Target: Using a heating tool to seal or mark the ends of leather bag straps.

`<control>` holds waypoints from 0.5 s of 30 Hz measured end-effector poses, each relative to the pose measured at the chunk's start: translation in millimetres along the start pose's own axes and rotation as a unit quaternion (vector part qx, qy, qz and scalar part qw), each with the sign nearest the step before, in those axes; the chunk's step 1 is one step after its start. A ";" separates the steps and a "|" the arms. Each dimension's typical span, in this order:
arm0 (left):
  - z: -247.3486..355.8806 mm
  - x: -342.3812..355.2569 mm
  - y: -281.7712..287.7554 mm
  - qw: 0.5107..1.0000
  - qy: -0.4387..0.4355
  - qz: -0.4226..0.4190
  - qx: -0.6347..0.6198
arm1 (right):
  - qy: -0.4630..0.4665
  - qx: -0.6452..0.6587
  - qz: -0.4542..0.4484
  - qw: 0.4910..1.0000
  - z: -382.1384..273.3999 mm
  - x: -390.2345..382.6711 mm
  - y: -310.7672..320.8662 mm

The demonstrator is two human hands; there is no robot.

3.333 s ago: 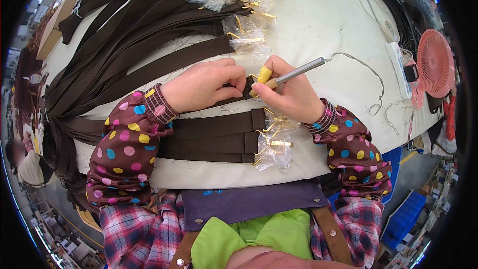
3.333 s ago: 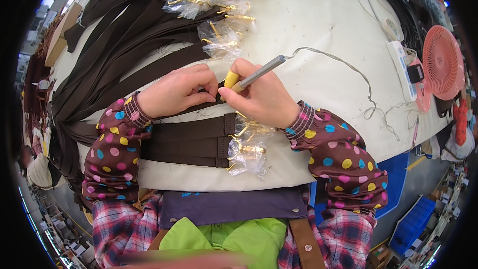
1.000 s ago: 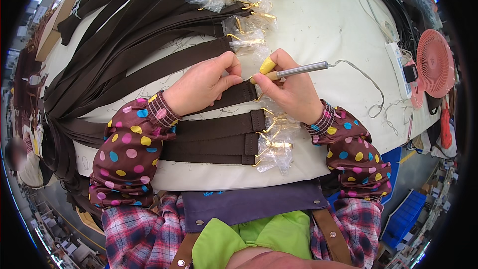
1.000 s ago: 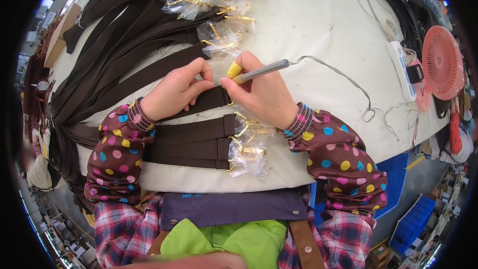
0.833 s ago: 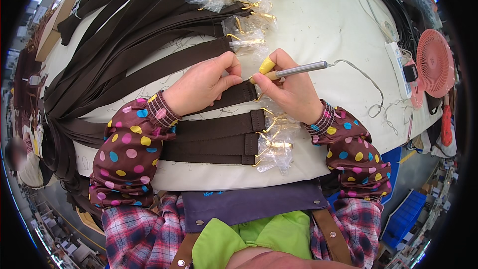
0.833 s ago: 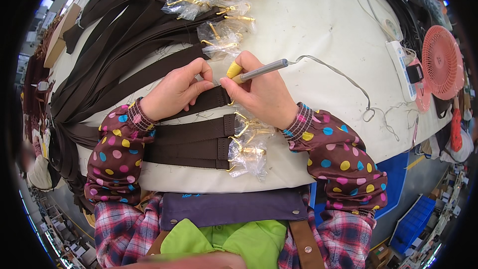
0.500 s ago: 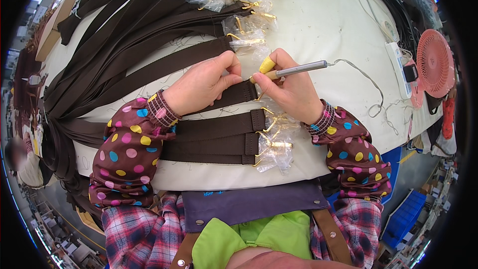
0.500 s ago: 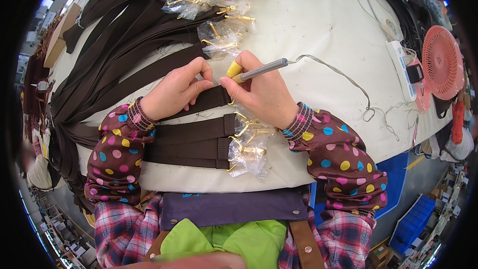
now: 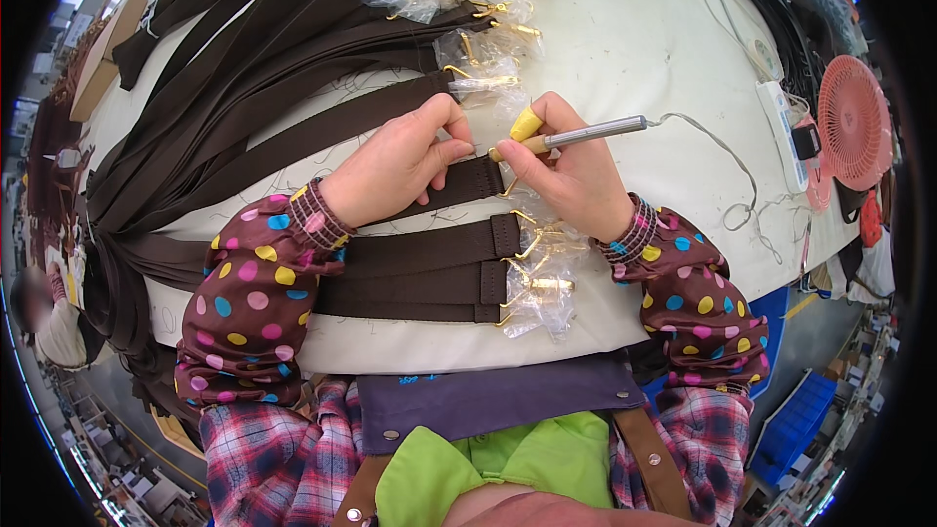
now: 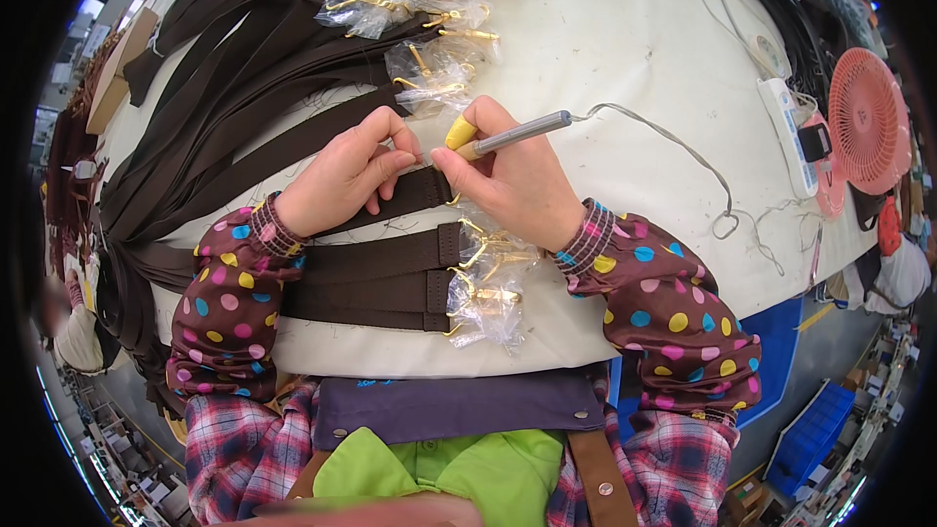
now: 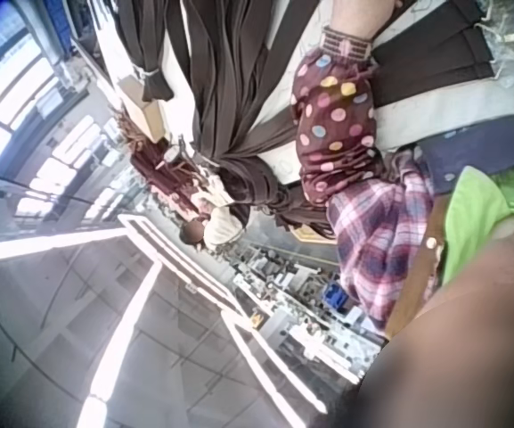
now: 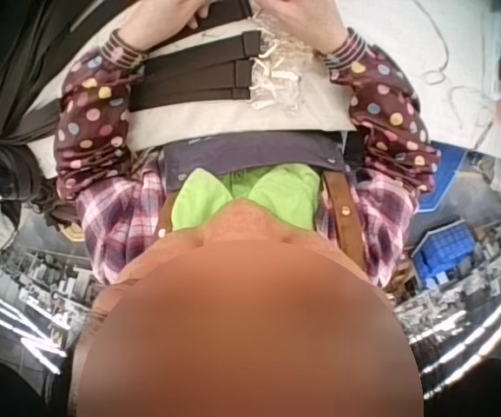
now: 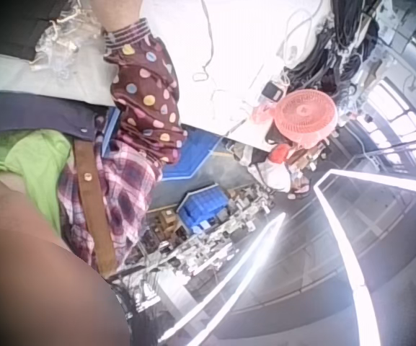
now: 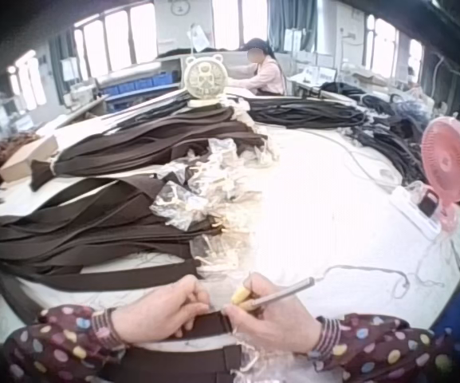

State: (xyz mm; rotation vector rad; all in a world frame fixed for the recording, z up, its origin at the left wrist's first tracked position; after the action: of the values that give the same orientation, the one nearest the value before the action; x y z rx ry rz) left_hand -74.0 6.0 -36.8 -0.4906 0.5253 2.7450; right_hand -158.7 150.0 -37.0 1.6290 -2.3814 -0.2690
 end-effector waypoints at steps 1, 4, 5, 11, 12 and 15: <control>-1.1 0.7 -0.2 1.000 -0.003 0.002 -0.002 | 0.002 -0.001 0.000 1.000 0.3 0.0 0.0; -3.1 2.4 -0.9 1.000 -0.007 0.003 -0.004 | 0.002 -0.013 -0.001 1.000 1.8 0.0 0.5; -3.0 2.3 -0.9 1.000 -0.008 0.004 -0.005 | 0.003 -0.013 -0.001 1.000 1.6 0.1 0.3; 0.0 1.3 -1.2 0.999 -0.025 0.023 -0.026 | -0.005 -0.018 -0.005 1.000 1.5 0.4 0.1; 2.5 0.1 0.7 0.999 -0.025 0.023 -0.026 | -0.007 -0.007 -0.003 1.000 0.5 0.0 0.0; 0.5 -2.7 7.6 0.998 0.037 0.024 0.033 | 0.004 0.002 0.010 1.000 -2.2 0.1 2.9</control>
State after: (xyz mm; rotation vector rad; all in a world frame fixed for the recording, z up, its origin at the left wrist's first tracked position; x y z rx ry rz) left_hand -74.4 -1.1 -33.2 -0.5720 0.6524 2.7526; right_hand -160.7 150.9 -34.1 1.6035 -2.3918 -0.2537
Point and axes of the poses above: each hand's wrist, its own x-axis towards the middle knuckle, its own y-axis out of the back of the hand, z = x × y, the point moved 5 cm from there along x, towards the middle knuckle, and after that the axes turned 15 degrees about -z, right-handed, at the moved point
